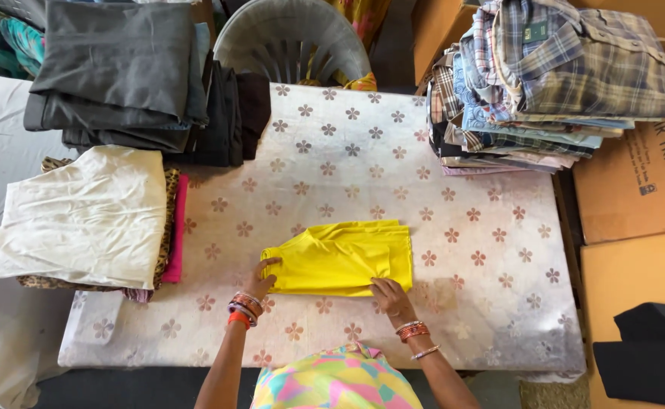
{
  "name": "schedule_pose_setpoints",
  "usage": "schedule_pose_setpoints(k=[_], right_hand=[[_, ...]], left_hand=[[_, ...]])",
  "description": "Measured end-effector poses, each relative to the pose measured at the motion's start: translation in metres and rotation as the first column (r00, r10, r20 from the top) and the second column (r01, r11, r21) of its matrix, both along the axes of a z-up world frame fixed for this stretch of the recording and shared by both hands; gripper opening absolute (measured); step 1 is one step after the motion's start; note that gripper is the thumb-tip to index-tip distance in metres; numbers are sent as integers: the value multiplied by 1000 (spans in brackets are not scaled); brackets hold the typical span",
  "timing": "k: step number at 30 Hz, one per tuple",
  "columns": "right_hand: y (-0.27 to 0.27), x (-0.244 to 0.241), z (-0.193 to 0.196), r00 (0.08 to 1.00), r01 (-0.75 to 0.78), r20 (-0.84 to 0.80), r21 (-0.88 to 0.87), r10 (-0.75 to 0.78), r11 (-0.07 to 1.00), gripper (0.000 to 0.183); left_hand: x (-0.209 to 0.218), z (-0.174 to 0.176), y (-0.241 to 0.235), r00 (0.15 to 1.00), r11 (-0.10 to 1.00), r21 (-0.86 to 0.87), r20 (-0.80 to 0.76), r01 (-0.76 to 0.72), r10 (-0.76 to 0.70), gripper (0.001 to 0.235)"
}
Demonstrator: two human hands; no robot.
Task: The person pulls a yellow shirt from a box of clothes, spreads it flat on the table, and folds the sleeves and body over repeatedly, smoothing it with their hands. They place the folded shirt on top of a stack of folded clothes at the edge of the table.
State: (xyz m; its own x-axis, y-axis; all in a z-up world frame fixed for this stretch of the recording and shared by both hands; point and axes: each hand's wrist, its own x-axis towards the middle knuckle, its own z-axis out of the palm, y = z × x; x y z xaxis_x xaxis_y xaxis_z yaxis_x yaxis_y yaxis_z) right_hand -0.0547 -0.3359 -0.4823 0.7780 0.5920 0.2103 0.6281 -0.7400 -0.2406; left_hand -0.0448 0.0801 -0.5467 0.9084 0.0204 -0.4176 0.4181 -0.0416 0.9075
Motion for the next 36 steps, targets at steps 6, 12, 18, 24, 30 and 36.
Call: schedule_pose_setpoints(k=[6,12,18,24,30,36], right_hand=[[4,-7,31,999,39,21,-7,-39,999,41],[40,-45,37,978,165,-128,-22,-167,986,43],[54,-56,60,918,328,-283,142,-279,934,30],[31,-10,61,874,453,-306,235,-377,860,18],[12,78,49,898,428,-198,198,-392,882,19],[10,120,22,915,372,-218,128,-339,920,22]], left_hand=[[8,51,-11,958,985,171,284,-22,-28,54],[-17,46,5,946,872,489,296,-32,-131,57],[-18,81,0,940,645,754,297,-123,-167,54],[8,93,-21,894,653,740,390,-163,-219,51],[52,79,-59,797,598,796,417,-89,-437,37],[92,26,-91,724,515,857,366,-17,-585,33]])
